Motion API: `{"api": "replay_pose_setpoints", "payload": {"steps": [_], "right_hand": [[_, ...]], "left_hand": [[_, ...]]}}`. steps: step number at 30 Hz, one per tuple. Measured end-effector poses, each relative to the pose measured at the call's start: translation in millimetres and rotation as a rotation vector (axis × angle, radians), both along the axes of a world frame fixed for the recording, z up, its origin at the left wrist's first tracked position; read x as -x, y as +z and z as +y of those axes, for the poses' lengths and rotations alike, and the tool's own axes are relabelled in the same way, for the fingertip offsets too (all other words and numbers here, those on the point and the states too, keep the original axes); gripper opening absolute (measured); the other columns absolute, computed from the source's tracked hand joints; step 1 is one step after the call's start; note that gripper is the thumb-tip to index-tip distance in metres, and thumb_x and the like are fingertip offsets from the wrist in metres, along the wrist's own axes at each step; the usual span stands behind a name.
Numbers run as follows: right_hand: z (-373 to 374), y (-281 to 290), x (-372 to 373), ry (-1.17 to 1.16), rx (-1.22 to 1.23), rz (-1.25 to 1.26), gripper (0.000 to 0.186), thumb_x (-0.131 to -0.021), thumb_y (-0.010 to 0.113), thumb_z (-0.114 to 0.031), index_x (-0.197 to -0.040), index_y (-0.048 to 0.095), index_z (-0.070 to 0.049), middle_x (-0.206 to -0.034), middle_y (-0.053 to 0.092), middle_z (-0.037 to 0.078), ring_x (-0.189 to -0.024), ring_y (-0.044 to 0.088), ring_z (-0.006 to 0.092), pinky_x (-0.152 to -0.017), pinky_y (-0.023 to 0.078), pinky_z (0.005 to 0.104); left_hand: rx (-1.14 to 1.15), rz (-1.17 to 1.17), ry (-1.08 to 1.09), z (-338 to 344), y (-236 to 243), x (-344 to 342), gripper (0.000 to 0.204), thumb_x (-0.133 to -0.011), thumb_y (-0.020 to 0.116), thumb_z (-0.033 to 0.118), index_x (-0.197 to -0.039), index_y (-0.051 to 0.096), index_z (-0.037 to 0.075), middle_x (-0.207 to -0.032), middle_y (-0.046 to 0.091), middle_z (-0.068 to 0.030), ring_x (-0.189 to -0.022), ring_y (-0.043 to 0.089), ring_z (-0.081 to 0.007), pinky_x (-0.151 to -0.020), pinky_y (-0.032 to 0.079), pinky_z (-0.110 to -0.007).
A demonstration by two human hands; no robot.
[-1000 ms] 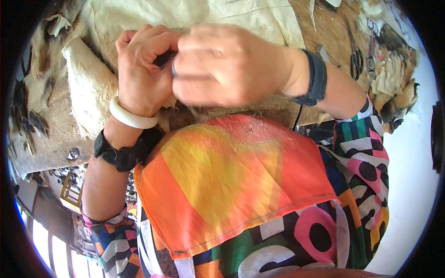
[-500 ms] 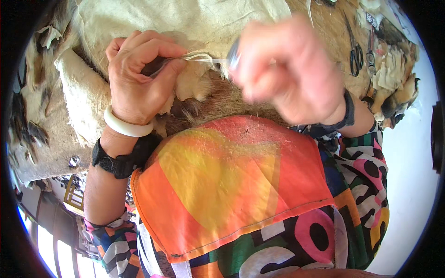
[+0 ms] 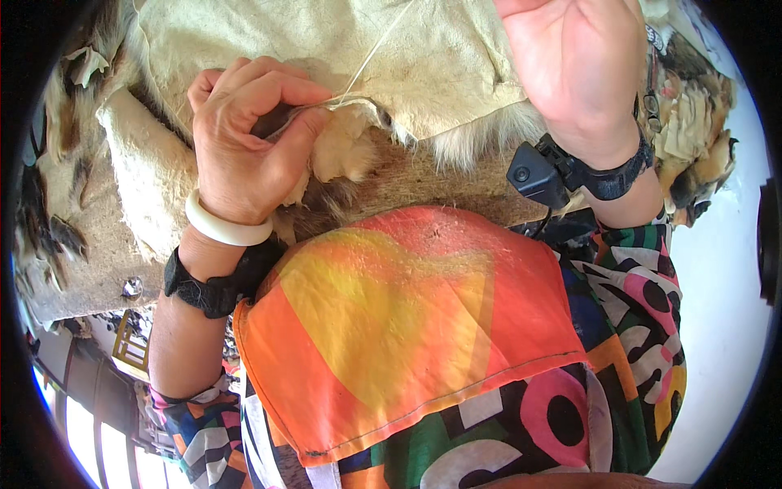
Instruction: Stitching pieces of fur together, using a skiving tool to prepare edges, and sorting through various animal pelts.
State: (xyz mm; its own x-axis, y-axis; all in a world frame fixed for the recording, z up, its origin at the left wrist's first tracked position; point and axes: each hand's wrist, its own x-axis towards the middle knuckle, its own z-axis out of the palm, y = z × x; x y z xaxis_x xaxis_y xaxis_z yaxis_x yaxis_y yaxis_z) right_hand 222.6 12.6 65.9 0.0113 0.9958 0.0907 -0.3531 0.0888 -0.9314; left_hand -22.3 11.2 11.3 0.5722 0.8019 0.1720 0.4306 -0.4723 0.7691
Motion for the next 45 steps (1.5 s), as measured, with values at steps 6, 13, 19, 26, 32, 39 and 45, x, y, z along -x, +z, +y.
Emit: {"api": "replay_pose_setpoints", "payload": {"steps": [6,13,19,26,32,39,45], "right_hand": [[10.7,-3.3,-10.2,-0.003,-0.101,-0.114,0.018,-0.105,0.043,-0.019,-0.097,0.053,-0.007,-0.085,0.051,0.0,-0.072,0.049,0.0092,-0.083,0.053,0.0363],[5.0,0.5,-7.1,-0.106,0.005,-0.045,0.014,-0.103,0.046,-0.016,-0.097,0.054,-0.006,-0.084,0.052,0.0,-0.073,0.05,0.0106,-0.085,0.052,0.035],[-11.5,-35.6,18.6,0.331,-0.293,-0.861,0.005,-0.089,0.06,-0.005,-0.093,0.057,-0.007,-0.081,0.057,0.004,-0.075,0.059,0.0203,-0.076,0.048,0.034],[-10.6,-39.6,18.8,0.347,-0.419,-1.004,0.011,-0.079,0.063,0.0,-0.086,0.055,-0.004,-0.075,0.055,0.008,-0.072,0.059,0.028,-0.068,0.045,0.0377],[-5.7,-34.3,19.2,0.402,-0.342,-1.021,0.009,-0.079,0.062,0.001,-0.08,0.053,-0.002,-0.071,0.052,0.01,-0.067,0.056,0.028,-0.062,0.045,0.0373],[-3.2,-34.4,18.6,0.446,-0.264,-1.069,0.007,-0.08,0.06,0.001,-0.081,0.054,-0.002,-0.071,0.052,0.01,-0.067,0.056,0.0283,-0.06,0.045,0.0377],[-3.4,-38.8,21.5,0.379,-0.354,-1.063,0.006,-0.081,0.06,0.001,-0.082,0.055,-0.003,-0.07,0.052,0.011,-0.066,0.056,0.0295,-0.059,0.046,0.0381]], "left_hand": [[-0.003,0.007,0.005,-0.7,1.2,-1.2,0.01,-0.068,0.074,0.008,-0.075,0.069,0.012,-0.077,0.067,0.0029,-0.078,0.06,-0.0153,-0.089,0.033,-0.031],[0.007,0.001,0.014,-0.8,2.0,-3.2,0.01,-0.068,0.074,0.009,-0.075,0.069,0.013,-0.078,0.067,0.003,-0.078,0.06,-0.0154,-0.089,0.033,-0.031],[0.006,0.012,0.01,-0.7,2.1,-5.1,0.01,-0.068,0.074,0.009,-0.075,0.069,0.013,-0.078,0.067,0.0025,-0.078,0.06,-0.0159,-0.088,0.033,-0.031],[0.011,-0.005,0.001,-1.0,2.3,-3.2,0.01,-0.068,0.074,0.009,-0.076,0.069,0.013,-0.079,0.067,0.0025,-0.078,0.06,-0.0162,-0.087,0.033,-0.031],[0.0,-0.006,0.008,-1.3,1.6,-3.5,0.011,-0.068,0.075,0.009,-0.077,0.069,0.013,-0.08,0.068,0.0029,-0.08,0.061,-0.0155,-0.088,0.034,-0.031],[-0.002,-0.003,0.008,-1.2,1.8,-2.2,0.011,-0.068,0.075,0.009,-0.077,0.069,0.013,-0.08,0.068,0.003,-0.079,0.061,-0.0154,-0.089,0.034,-0.031],[0.004,-0.003,0.007,-1.4,1.6,-1.5,0.011,-0.068,0.074,0.009,-0.077,0.069,0.013,-0.081,0.068,0.0027,-0.081,0.061,-0.0158,-0.089,0.033,-0.031]]}}
